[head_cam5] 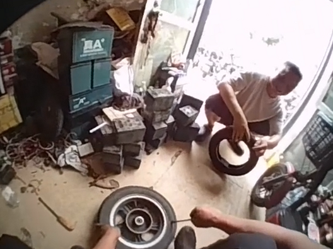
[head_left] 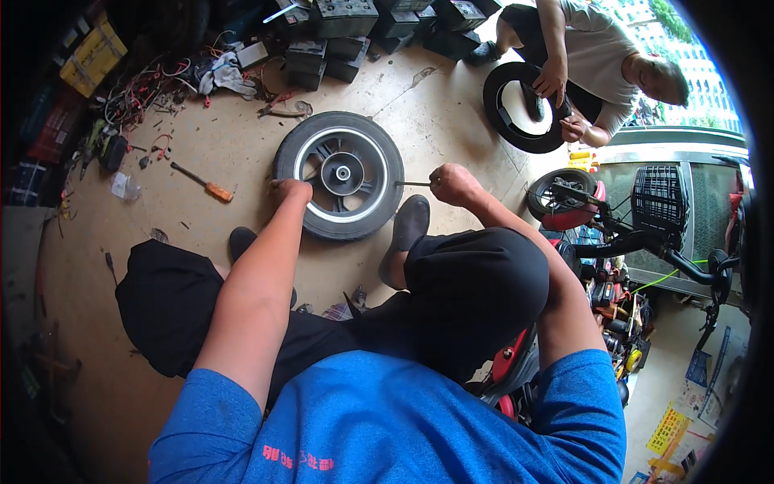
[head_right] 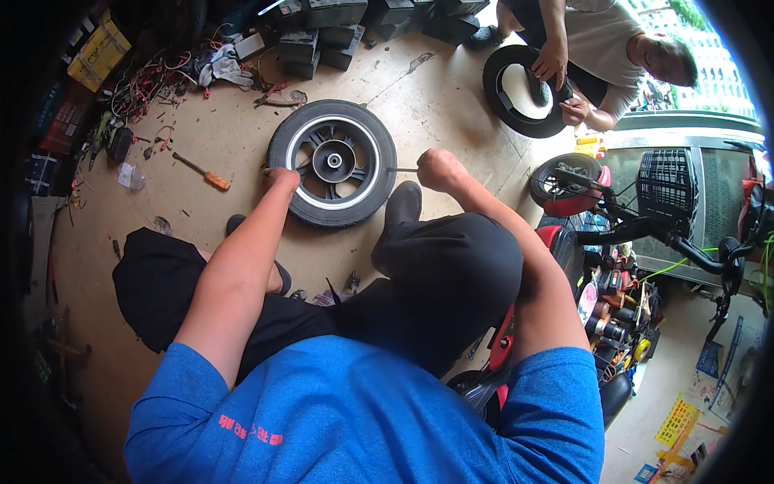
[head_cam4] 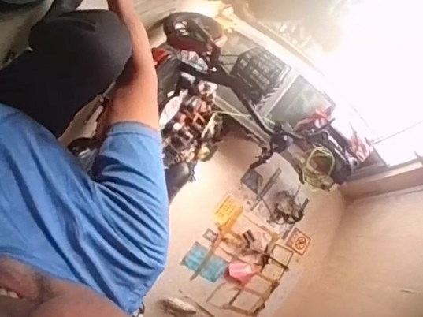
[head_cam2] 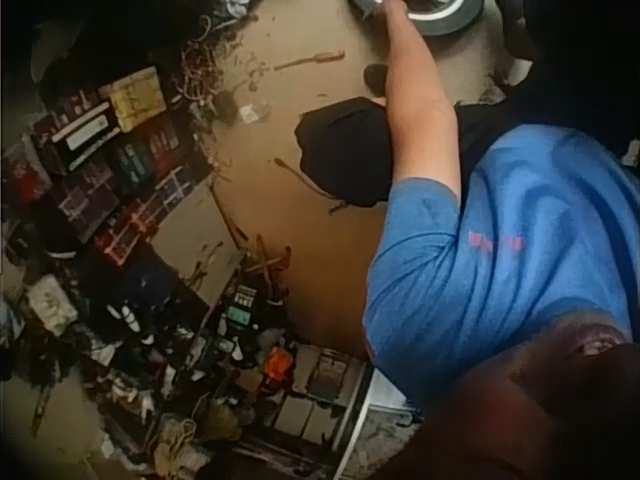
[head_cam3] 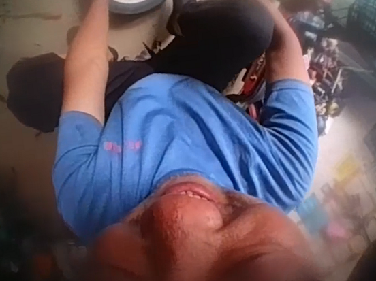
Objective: Manually remove a tire from its rim using pry tools.
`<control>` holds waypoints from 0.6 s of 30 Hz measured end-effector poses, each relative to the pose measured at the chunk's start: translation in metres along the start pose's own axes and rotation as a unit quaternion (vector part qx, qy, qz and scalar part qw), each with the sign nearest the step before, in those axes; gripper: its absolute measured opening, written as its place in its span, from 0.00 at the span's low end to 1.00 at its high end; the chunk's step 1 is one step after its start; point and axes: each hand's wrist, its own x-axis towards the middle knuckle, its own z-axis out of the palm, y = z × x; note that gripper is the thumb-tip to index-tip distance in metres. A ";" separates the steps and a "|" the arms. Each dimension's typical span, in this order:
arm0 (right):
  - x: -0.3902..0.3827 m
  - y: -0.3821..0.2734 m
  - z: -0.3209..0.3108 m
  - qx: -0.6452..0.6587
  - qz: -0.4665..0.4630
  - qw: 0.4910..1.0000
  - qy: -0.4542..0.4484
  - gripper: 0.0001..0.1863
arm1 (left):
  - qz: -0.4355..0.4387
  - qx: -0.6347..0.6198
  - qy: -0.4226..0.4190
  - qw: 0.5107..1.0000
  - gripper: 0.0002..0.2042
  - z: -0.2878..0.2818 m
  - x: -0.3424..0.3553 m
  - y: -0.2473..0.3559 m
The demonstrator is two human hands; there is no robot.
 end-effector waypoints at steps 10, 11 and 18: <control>-0.016 0.000 0.003 0.046 -0.027 0.998 0.041 0.11 | 0.054 0.024 0.008 0.998 0.45 -0.010 0.011 -0.021; -0.018 0.000 0.004 0.051 -0.015 0.998 0.043 0.11 | 0.053 0.027 0.006 0.998 0.45 -0.012 0.011 -0.017; -0.022 -0.015 0.005 0.015 -0.021 1.000 -0.001 0.09 | 0.144 0.107 0.024 0.984 0.41 -0.022 0.023 -0.023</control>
